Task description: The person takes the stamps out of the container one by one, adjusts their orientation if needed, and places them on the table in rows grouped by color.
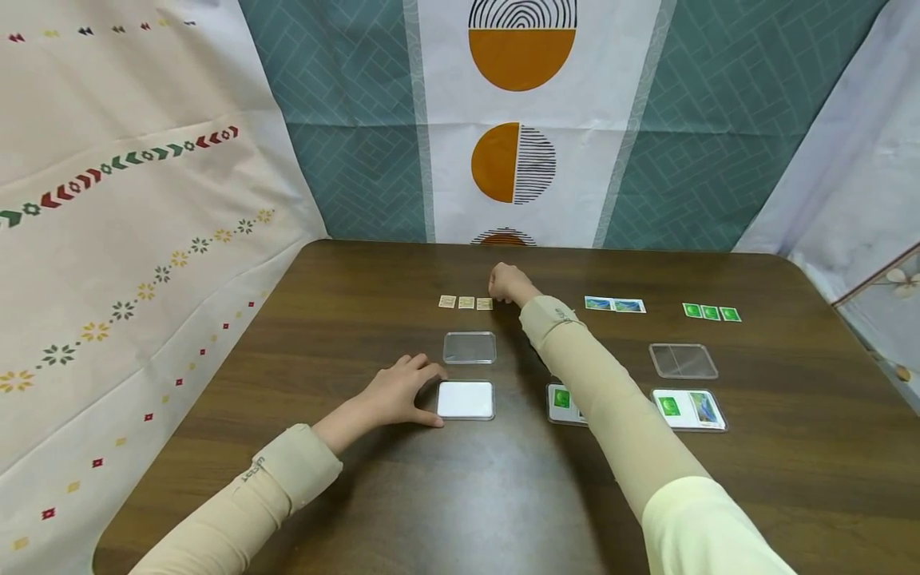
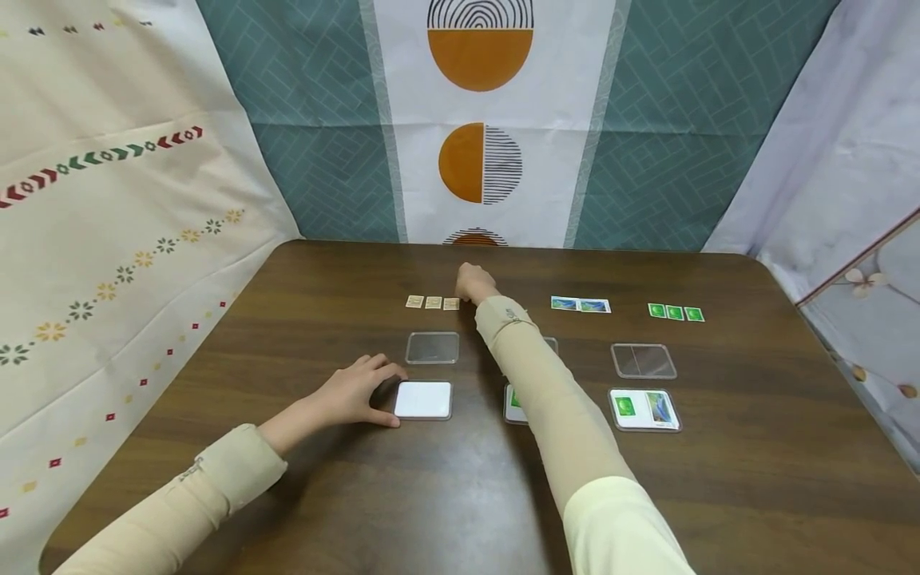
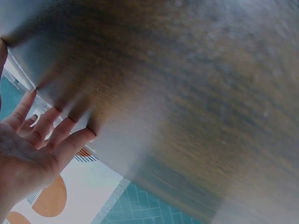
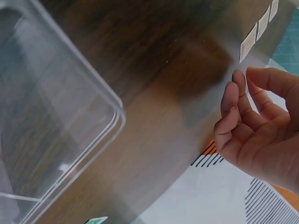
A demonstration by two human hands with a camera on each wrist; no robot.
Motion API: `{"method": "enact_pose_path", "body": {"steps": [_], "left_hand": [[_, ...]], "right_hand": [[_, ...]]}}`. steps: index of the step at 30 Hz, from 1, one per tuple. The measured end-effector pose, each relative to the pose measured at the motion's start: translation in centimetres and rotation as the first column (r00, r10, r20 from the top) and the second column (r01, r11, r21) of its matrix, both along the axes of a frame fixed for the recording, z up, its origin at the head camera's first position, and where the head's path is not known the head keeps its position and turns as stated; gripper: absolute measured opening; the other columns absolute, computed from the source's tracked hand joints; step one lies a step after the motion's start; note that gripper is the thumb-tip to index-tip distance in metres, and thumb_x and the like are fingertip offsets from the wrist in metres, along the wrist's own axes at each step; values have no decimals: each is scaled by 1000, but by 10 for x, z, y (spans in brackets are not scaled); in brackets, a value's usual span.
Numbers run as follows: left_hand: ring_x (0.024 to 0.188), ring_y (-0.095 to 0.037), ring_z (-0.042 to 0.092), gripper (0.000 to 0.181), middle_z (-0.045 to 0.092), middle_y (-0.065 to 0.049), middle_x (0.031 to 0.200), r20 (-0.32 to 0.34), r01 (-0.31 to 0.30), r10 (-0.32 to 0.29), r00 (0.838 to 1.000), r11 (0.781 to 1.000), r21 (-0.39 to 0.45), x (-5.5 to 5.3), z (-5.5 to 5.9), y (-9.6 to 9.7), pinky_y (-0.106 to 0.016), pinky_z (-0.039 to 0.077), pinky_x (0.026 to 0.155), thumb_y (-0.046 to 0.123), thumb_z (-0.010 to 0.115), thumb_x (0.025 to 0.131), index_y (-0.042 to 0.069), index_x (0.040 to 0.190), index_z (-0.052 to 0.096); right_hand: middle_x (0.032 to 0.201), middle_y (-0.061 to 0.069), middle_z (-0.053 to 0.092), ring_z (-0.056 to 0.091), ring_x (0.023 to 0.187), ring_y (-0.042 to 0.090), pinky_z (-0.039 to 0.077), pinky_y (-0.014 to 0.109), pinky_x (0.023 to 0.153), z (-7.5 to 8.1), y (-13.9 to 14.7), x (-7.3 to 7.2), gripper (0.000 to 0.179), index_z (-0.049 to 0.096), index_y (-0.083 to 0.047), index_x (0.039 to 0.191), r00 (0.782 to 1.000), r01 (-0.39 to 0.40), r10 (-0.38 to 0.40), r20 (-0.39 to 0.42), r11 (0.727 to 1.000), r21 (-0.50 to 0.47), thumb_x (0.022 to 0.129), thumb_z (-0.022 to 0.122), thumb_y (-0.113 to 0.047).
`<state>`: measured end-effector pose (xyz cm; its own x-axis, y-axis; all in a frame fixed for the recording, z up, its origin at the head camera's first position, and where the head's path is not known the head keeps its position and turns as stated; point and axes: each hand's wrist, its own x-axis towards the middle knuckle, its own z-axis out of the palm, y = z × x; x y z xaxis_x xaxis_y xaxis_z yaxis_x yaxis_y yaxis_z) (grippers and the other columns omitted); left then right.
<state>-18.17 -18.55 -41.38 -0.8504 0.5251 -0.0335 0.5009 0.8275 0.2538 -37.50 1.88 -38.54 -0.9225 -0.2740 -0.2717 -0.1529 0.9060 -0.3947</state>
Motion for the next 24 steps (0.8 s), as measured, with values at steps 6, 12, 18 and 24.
{"method": "enact_pose_path", "body": {"steps": [6,12,18,24], "left_hand": [[103,-27,53,65,56,-4,109,3,-4,4,1000,1000,-4,-1,-1,1,-49,50,72,50,79,68,20,121,57],[101,-27,53,65,56,-4,108,-3,-1,1,1000,1000,-5,-2,2,1,-50,50,72,50,80,67,20,120,57],[99,-27,53,65,55,-5,107,-13,8,-8,1000,1000,-9,-2,3,3,-50,50,69,49,80,67,19,120,57],[101,-28,53,65,55,-5,107,4,13,-13,1000,1000,-8,-1,4,3,-50,50,69,48,81,67,18,120,57]], "right_hand": [[63,1,53,46,48,10,41,23,53,5,6,3,14,59,-6,76,1000,-26,26,2,1000,4,86,50,-1],[62,-1,53,47,48,9,40,23,54,11,14,7,14,56,-8,72,998,-45,46,-34,999,24,84,51,-1],[62,0,53,46,48,10,39,25,54,18,22,11,18,50,-10,69,997,-55,56,-54,998,36,84,47,-1],[60,-1,51,45,51,11,38,26,55,22,28,17,16,50,-10,70,996,-64,66,-65,998,30,82,47,-1]]}}
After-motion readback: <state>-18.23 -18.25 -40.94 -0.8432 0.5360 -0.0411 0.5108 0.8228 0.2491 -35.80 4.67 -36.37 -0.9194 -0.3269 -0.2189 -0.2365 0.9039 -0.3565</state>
